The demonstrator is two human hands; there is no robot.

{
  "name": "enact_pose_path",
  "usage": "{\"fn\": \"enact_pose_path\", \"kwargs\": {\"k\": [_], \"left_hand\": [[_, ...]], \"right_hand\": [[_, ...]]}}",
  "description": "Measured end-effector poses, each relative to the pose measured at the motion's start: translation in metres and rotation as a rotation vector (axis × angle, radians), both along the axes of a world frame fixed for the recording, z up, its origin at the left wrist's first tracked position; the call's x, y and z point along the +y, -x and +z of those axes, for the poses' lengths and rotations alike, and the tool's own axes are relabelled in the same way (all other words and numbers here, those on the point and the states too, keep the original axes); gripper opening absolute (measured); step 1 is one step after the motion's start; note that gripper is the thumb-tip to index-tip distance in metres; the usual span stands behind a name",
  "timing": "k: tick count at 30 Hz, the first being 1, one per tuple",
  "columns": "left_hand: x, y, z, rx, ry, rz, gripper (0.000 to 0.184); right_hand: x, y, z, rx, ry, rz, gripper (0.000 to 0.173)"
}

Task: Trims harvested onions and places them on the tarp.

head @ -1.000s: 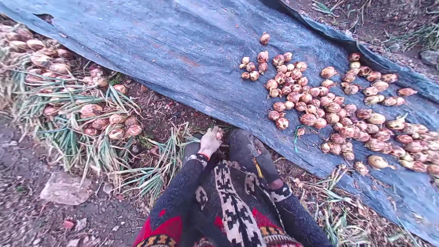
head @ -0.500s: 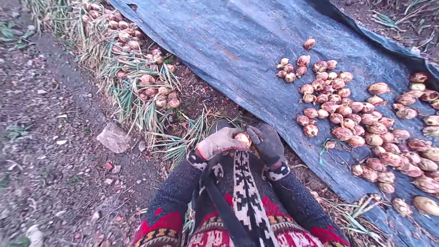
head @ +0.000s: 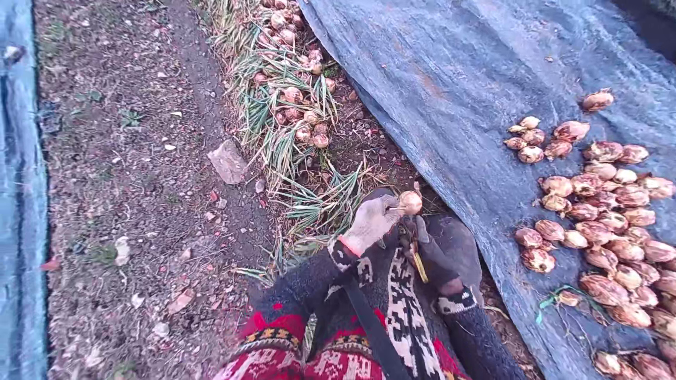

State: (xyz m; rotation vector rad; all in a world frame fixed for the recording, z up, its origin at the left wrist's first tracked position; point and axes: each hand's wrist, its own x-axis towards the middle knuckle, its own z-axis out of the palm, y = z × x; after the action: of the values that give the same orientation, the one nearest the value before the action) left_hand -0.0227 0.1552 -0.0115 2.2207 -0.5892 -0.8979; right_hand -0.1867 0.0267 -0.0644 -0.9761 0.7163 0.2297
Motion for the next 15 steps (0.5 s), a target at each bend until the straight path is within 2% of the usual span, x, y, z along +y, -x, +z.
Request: {"fn": "enact_pose_path", "kwargs": {"k": [2,4,7,8,10,11,12,14,15], "left_hand": [[-0.007,0.021,0.01,-0.096,-0.101,-0.299,0.031],[-0.009,0.03,0.008,-0.08,-0.048,-0.381,0.031],[-0.016,0.01,-0.012,-0.07,0.11,-0.281,0.027],[-0.019,-0.004,-0.02,-0.134,0.115,-0.222,0.026],[-0.018,-0.052,-0.042,-0.369,-0.054,-0.041,0.028],[-0.01,-0.087,-0.057,-0.423,-0.216,0.05,0.029],[0.003,-0.123,-0.072,-0.428,-0.393,0.104,0.032],[0.03,-0.191,-0.103,-0.38,-0.637,0.171,0.055],[0.042,-0.221,-0.121,-0.392,-0.672,0.214,0.06]], "right_hand": [[0.007,-0.012,0.0,0.038,-0.266,-0.166,0.071],[0.004,-0.023,0.009,0.002,-0.457,-0.292,0.074],[-0.008,-0.027,0.012,0.006,-0.599,-0.37,0.087],[-0.013,-0.024,0.019,-0.056,-0.603,-0.416,0.084],[-0.041,-0.007,0.023,-0.371,-0.609,-0.581,0.063],[-0.064,0.002,0.025,-0.498,-0.506,-0.639,0.056],[-0.087,0.01,0.027,-0.575,-0.365,-0.666,0.061],[-0.117,0.015,0.029,-0.474,-0.075,-0.695,0.077],[-0.12,0.012,0.029,-0.341,0.004,-0.687,0.077]]}}
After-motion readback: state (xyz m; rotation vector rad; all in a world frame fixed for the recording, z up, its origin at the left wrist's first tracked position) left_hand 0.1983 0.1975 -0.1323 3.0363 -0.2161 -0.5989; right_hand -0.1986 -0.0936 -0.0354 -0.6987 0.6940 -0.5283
